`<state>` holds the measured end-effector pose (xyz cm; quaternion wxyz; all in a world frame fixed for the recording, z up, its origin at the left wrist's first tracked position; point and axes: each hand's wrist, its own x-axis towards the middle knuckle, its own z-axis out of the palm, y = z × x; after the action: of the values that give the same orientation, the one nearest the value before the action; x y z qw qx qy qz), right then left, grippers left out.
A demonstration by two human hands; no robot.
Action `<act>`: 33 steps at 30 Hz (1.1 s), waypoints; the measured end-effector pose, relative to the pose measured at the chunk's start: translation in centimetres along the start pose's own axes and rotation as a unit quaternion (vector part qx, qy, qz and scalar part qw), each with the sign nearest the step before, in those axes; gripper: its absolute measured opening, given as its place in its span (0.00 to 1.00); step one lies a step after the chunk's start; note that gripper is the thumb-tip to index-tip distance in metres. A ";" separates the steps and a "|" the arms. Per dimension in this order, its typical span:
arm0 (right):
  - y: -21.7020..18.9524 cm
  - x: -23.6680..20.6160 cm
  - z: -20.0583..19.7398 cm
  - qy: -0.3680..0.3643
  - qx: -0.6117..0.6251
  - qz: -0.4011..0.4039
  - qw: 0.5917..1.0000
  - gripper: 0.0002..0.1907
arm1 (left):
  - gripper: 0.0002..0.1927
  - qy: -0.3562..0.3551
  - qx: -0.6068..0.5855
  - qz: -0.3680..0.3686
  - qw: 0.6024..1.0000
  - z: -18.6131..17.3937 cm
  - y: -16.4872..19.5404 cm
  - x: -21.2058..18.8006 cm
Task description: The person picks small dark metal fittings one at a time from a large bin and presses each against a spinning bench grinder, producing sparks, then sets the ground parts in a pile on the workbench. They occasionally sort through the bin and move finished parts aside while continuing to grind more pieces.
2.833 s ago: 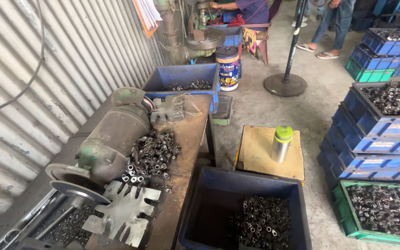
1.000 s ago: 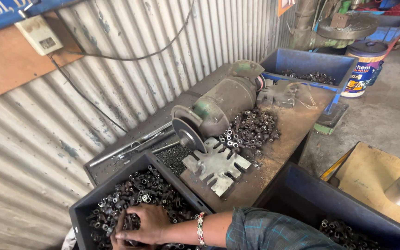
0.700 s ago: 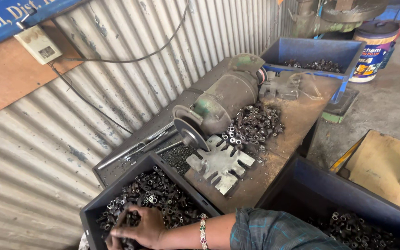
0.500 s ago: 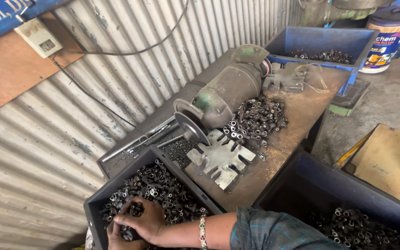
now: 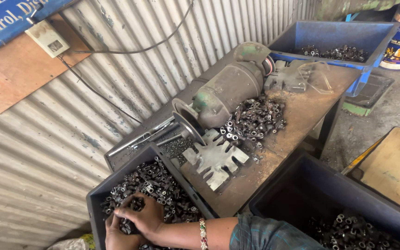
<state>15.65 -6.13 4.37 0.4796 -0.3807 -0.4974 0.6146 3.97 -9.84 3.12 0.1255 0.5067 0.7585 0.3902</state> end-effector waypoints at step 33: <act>-12.0 18.0 -49.7 0.189 -0.197 -0.093 0.958 0.37 | 0.46 -0.172 0.123 0.315 0.925 28.4 36.5 7.5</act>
<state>60.64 24.12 5.54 0.5357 -0.5288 -0.5419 0.3739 41.63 16.51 12.04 0.0614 0.7906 0.5681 0.2200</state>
